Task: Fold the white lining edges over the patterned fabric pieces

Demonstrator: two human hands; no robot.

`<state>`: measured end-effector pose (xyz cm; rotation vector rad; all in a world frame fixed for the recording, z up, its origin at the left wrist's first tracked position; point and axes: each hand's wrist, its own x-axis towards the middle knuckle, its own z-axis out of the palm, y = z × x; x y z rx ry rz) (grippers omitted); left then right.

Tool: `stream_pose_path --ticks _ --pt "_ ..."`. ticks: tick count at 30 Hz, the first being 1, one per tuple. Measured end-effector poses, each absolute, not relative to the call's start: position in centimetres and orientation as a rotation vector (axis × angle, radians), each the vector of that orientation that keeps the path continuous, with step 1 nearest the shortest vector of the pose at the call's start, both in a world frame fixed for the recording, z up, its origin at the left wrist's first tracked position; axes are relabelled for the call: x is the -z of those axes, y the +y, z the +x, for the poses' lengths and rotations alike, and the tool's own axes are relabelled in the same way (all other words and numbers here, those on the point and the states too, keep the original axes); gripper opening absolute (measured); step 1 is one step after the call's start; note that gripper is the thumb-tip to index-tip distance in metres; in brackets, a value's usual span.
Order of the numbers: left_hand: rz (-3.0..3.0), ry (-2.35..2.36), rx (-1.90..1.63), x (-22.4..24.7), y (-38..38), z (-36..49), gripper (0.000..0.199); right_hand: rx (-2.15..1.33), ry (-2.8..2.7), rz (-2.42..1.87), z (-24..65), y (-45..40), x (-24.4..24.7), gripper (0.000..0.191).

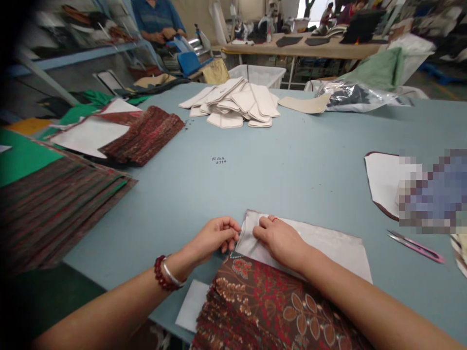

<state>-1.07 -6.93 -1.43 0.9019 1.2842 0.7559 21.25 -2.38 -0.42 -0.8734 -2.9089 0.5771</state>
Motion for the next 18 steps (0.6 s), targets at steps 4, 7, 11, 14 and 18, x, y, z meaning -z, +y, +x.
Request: stream_pose_path --ticks 4,7,11,14,18 --pt "1.154 1.347 -0.648 1.5 -6.4 -0.2 0.009 -0.595 -2.888 -0.896 21.3 -2.4 0.5 0.017" --pt "1.255 1.329 -0.710 1.4 -5.9 0.2 0.017 -0.702 -2.841 -0.899 21.7 -2.6 0.1 0.019" --pt "0.833 1.167 -0.724 1.3 -5.2 0.9 0.017 -1.006 -2.740 -0.817 22.6 -3.5 -1.0 0.020" --pt "0.560 1.111 -0.770 1.5 -4.8 1.9 0.018 -1.117 -2.699 -0.815 23.3 -4.4 -1.8 0.018" --pt "0.490 1.053 -0.984 1.6 -4.7 2.8 0.018 -1.204 -2.651 -0.853 23.8 -4.0 -2.3 0.014"
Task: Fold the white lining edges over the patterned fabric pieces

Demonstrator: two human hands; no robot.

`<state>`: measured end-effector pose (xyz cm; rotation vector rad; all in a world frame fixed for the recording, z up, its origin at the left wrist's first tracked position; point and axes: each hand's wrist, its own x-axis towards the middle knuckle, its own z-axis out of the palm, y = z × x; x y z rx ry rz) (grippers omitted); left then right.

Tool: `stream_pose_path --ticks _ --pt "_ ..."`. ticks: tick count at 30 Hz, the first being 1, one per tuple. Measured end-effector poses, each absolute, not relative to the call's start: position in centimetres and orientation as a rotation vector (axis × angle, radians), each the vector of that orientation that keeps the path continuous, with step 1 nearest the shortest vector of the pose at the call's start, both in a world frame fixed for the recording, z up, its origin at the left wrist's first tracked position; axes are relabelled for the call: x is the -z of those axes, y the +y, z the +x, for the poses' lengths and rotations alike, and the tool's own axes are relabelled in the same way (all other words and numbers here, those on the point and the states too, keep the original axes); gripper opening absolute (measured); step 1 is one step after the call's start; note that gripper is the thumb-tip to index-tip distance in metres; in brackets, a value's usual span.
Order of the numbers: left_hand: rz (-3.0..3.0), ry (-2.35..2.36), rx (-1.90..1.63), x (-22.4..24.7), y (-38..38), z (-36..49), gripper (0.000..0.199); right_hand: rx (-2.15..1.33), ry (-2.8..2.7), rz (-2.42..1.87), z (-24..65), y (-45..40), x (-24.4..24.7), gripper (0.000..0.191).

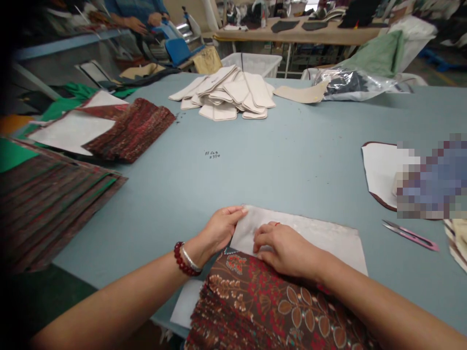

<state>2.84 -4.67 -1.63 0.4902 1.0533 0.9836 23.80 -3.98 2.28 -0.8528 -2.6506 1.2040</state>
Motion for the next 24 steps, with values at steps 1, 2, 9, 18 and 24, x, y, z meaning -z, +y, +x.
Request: stream_pose_path --ticks 1,2,9,18,24 --pt "0.495 1.015 -0.994 1.5 -4.7 2.9 0.020 -1.188 -2.603 -0.903 23.6 -3.5 -2.4 0.010" --pt "0.502 0.972 -0.996 1.4 -4.8 2.9 0.021 -1.122 -2.549 -0.960 23.3 -2.9 -2.4 0.006" --pt "0.492 0.937 -1.049 1.0 -5.1 2.3 0.022 -1.146 -2.504 -0.997 21.6 2.2 -2.7 0.023" --pt "0.438 0.999 -1.109 1.8 -5.0 2.4 0.026 -1.031 -2.746 -1.801 37.8 3.4 -4.3 0.029" --pt "0.940 1.151 -0.927 1.6 -2.7 1.1 0.033 -1.032 -2.653 -1.693 33.2 2.0 -2.2 0.028"
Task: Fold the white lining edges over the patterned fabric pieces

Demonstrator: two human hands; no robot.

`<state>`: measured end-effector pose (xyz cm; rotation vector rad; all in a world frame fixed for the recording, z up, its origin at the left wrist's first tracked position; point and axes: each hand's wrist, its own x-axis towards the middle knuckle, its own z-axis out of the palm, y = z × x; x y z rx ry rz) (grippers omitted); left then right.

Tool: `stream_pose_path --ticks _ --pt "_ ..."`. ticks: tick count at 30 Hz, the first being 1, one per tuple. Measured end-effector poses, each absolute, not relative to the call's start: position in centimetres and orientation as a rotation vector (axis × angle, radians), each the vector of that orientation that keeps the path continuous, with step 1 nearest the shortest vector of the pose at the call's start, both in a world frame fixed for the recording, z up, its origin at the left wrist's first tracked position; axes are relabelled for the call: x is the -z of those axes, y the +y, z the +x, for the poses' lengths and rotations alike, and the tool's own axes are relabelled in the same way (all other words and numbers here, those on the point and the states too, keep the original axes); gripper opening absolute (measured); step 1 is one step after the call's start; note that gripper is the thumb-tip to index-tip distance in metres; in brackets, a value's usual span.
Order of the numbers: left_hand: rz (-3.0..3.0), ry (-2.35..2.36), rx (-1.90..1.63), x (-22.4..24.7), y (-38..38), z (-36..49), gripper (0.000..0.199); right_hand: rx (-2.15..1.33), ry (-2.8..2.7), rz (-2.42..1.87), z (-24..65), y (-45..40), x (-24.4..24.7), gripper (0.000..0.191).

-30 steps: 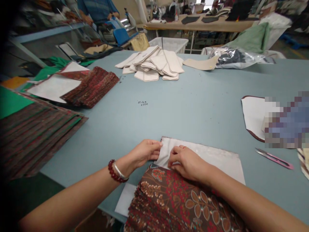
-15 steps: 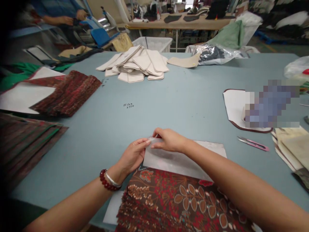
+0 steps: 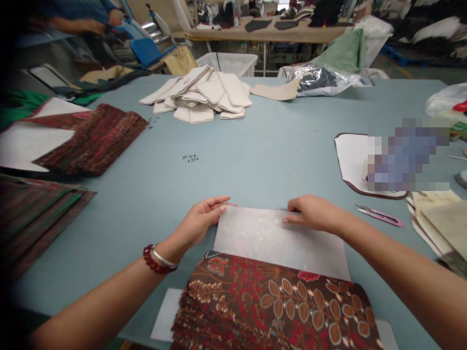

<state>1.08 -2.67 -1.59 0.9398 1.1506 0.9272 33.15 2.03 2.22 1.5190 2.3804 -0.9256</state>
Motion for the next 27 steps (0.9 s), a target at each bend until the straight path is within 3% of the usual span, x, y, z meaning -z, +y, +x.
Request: stream_pose_path --ticks 4,9,15,22,27 --pt "1.756 1.292 -0.808 1.6 -1.1 0.1 0.020 0.975 2.756 1.579 28.7 0.9 0.3 0.015" --pt "2.148 1.178 -0.800 3.2 -0.7 -0.9 0.022 0.989 3.125 1.545 28.7 -0.4 3.1 0.026" --pt "2.477 1.048 -0.822 4.7 -0.7 -2.2 0.022 0.565 3.347 1.296 29.9 -1.2 3.9 0.031" --pt "2.996 0.885 -0.107 0.3 0.0 -0.7 0.037 0.122 3.104 0.995 28.5 -1.2 1.6 0.038" --pt "3.097 0.814 0.078 -1.5 0.4 0.3 0.037 0.146 3.029 0.898 28.7 -0.6 0.9 0.027"
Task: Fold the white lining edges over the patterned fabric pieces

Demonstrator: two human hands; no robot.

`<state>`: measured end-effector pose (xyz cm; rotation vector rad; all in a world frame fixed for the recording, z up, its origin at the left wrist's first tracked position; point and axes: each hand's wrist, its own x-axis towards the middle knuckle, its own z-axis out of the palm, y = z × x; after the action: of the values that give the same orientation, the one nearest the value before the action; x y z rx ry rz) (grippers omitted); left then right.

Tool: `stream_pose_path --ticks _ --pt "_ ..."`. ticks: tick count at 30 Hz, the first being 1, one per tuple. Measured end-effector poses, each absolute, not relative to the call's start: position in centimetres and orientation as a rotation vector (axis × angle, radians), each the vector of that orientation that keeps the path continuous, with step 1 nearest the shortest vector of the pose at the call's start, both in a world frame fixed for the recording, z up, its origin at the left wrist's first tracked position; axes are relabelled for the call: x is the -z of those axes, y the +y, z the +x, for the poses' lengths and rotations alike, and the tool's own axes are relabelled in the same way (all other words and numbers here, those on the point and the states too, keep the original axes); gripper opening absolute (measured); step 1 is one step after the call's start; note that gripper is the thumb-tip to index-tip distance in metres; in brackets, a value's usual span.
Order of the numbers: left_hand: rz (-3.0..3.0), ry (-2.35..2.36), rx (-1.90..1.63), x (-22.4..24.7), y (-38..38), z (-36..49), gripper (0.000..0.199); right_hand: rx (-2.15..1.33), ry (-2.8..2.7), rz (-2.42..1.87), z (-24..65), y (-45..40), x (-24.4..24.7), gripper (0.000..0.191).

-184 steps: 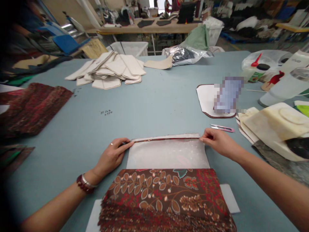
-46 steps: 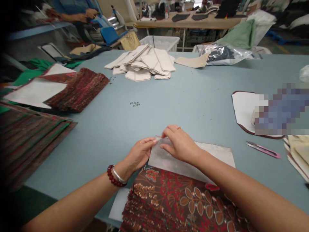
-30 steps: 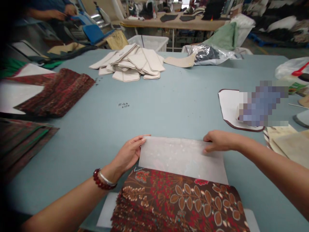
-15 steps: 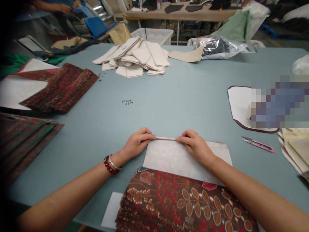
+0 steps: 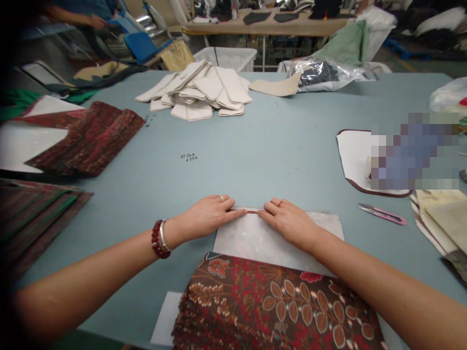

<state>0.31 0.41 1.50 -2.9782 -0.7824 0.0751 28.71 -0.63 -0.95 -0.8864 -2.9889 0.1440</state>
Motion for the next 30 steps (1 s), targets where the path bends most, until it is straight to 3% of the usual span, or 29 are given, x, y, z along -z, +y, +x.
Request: stream_pose_path --ticks 8,24,30 --pt "-2.993 -0.797 -0.047 -0.8 0.1 -1.9 0.025 -0.377 -2.881 -0.909 33.9 -1.1 0.3 0.024" --pt "-2.933 -1.105 0.152 1.7 -1.7 -4.8 0.048 -0.371 -2.784 -1.199 47.3 -3.9 0.0 0.038" --pt "-2.952 -1.190 0.273 2.3 -2.3 -4.9 0.054 -0.390 -2.355 -1.517 46.3 -3.8 0.5 0.024"
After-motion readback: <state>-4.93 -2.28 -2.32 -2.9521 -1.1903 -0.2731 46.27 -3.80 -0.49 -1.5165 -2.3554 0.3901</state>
